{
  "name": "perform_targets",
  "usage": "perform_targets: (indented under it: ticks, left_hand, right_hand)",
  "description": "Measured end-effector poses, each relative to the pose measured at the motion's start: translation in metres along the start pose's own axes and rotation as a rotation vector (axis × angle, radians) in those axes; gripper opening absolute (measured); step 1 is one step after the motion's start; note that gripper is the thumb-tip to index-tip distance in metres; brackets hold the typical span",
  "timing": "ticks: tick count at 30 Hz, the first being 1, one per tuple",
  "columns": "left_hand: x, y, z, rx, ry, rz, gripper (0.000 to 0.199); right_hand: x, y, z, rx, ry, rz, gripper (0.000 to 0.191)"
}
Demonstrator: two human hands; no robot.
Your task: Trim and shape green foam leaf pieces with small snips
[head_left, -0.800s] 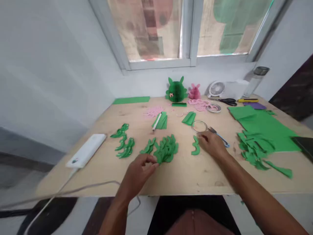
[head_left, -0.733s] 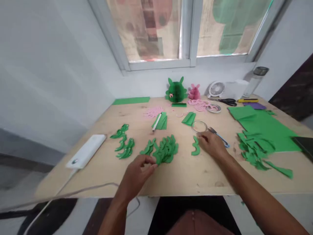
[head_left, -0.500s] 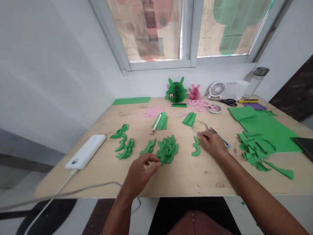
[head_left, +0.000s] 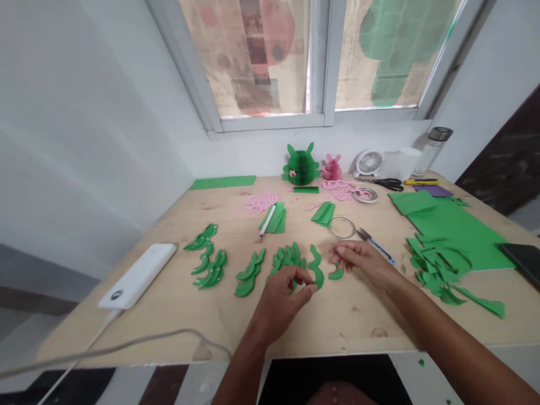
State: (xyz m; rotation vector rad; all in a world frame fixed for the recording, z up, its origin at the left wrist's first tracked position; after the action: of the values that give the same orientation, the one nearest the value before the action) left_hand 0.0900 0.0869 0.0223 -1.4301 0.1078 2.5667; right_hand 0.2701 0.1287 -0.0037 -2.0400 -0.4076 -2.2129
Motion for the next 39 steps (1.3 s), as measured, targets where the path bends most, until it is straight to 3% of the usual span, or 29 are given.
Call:
perform_targets:
  ticks: [6, 11, 13, 16, 18, 20, 24, 27, 33, 39]
  left_hand:
    - [-0.017, -0.009, -0.018, 0.048, -0.003, -0.086, 0.005]
    - [-0.017, -0.009, -0.027, 0.042, -0.020, -0.139, 0.006]
    - [-0.012, -0.006, -0.021, -0.043, -0.050, -0.176, 0.010]
    - [0.003, 0.002, 0.007, -0.335, -0.204, -0.208, 0.012]
    - [0.018, 0.008, 0.026, -0.491, -0.374, -0.167, 0.020]
    - [0.037, 0.012, 0.037, -0.538, -0.513, -0.068, 0.033]
    - [0.073, 0.011, 0.036, -0.436, -0.568, 0.238, 0.052]
    - [0.078, 0.005, 0.021, -0.353, -0.560, 0.334, 0.064]
    - [0.061, -0.011, -0.005, -0.312, -0.669, 0.277, 0.073]
    - [0.055, -0.020, -0.021, -0.223, -0.850, 0.168, 0.057]
  right_hand:
    - [-0.004, 0.002, -0.014, 0.058, -0.145, -0.098, 0.037]
    - [-0.011, 0.003, -0.016, 0.071, -0.260, -0.166, 0.029]
    - [-0.015, 0.002, -0.014, 0.059, -0.294, -0.176, 0.027]
    - [-0.019, 0.001, -0.012, 0.049, -0.350, -0.163, 0.026]
    - [-0.020, -0.001, -0.009, 0.033, -0.377, -0.157, 0.026]
    - [-0.022, -0.002, -0.006, 0.020, -0.395, -0.152, 0.026]
    - [-0.022, -0.004, -0.002, 0.015, -0.409, -0.128, 0.026]
    - [-0.022, -0.004, 0.001, 0.002, -0.386, -0.119, 0.027]
    - [-0.022, -0.004, 0.004, -0.021, -0.343, -0.118, 0.027]
    - [-0.017, -0.002, 0.003, -0.023, -0.353, -0.104, 0.026]
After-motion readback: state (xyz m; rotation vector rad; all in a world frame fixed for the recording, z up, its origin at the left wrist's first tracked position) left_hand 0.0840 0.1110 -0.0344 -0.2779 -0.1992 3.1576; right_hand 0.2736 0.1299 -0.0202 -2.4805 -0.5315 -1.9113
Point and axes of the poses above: each hand's wrist, its own y-axis away from the middle knuckle, its own z-axis out of the back of the hand, x = y × z, the point moved 7 cm from there along -y, towards the middle knuckle, and after that the axes turned 1 degree about -y, right-handed, at the moved point
